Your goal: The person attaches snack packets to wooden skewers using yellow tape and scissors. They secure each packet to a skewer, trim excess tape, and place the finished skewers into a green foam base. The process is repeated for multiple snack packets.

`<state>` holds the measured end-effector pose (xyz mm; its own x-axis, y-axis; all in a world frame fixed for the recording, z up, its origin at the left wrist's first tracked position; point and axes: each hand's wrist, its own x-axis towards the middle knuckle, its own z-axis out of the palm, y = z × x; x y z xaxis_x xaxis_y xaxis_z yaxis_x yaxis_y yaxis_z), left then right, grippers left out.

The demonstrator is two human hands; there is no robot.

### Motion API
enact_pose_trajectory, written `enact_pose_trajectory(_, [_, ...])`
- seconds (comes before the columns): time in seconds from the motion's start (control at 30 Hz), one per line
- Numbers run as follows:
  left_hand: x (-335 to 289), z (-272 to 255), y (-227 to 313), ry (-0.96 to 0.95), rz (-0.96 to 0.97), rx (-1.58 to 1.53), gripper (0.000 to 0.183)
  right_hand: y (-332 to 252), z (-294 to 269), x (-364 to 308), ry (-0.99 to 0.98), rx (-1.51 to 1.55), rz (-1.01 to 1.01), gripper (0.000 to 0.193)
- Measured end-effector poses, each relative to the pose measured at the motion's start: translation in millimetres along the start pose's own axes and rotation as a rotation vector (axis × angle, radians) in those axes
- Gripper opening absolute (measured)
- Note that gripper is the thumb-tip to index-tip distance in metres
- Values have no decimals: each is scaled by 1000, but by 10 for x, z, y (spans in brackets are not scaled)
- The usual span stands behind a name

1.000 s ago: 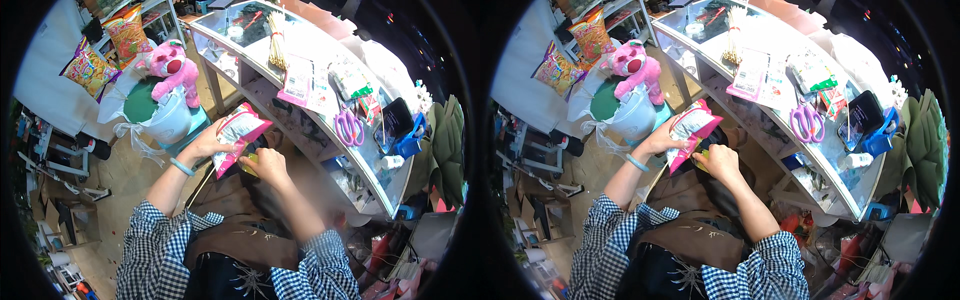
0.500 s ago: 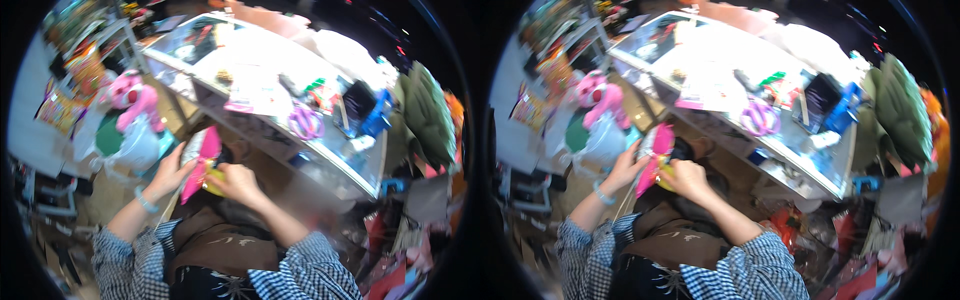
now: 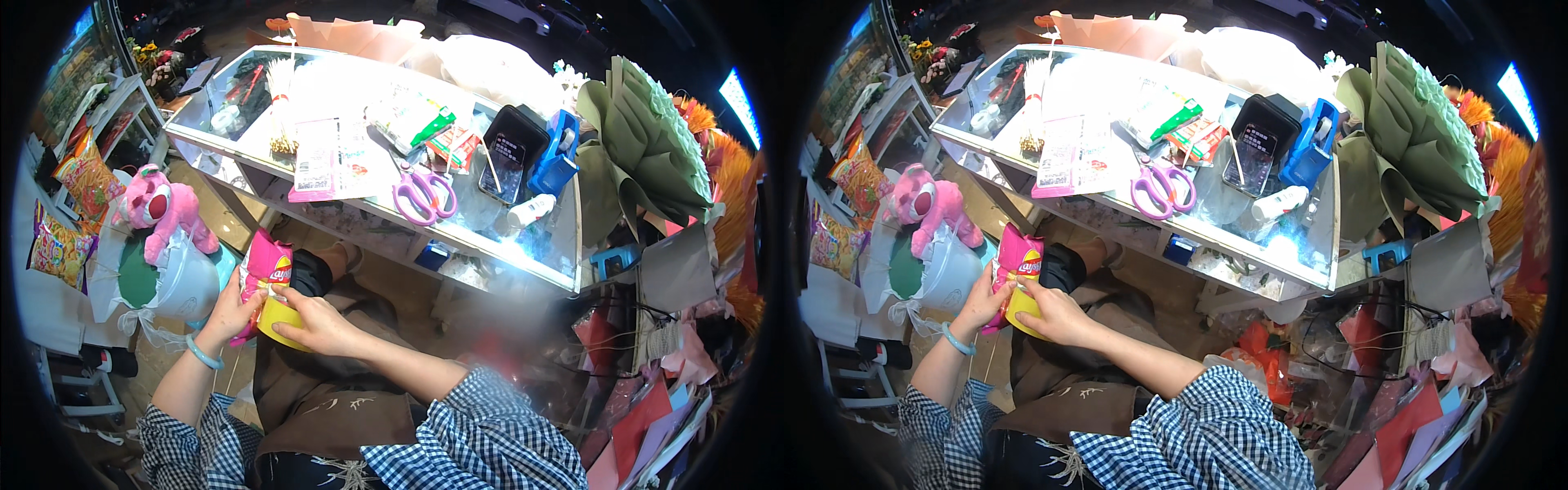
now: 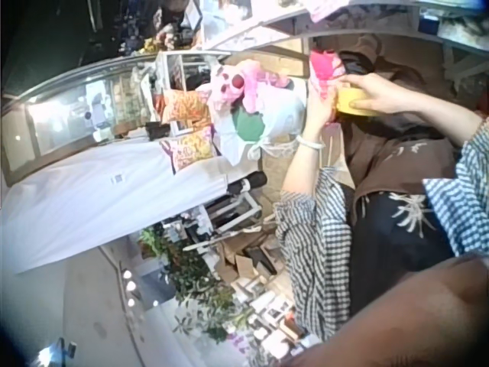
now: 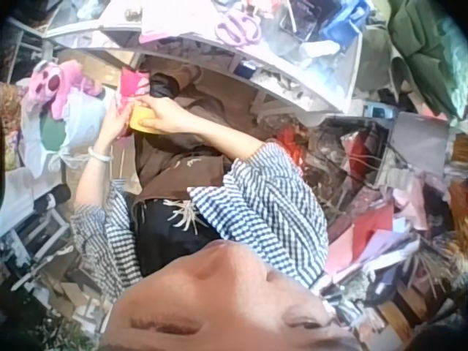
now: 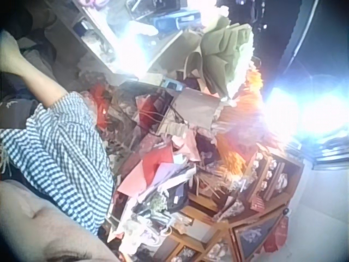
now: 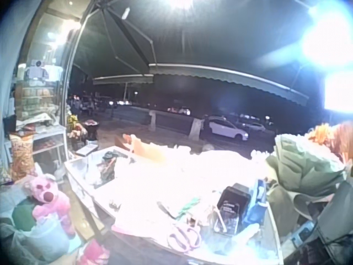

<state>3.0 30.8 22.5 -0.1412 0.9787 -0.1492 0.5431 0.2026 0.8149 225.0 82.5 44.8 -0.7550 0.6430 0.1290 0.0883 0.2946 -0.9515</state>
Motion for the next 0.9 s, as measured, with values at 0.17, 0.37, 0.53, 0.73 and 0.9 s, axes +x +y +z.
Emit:
enact_pose_trajectory(0.17, [102, 29, -117, 45, -70, 46, 56, -55, -127, -181, -25, -286, 171, 53])
enact_pose_trajectory(0.37, [26, 18, 38, -27, 5, -6, 46, -33, -135, -171, -28, -253, 154, 51])
enact_pose_trajectory(0.53, [-487, -397, 647, 102, 151, 276, 48, -58, -3, -152, 70, 146, 77, 49])
enact_pose_trajectory(0.73, [-1586, -335, 957, -371, -236, -273, 49, -258, 60, -268, -146, 690, 218, 59])
enact_pose_trajectory(0.9, [-1479, 134, 667, 6, -438, -1192, 52, -477, 153, -423, -263, 793, 280, 65])
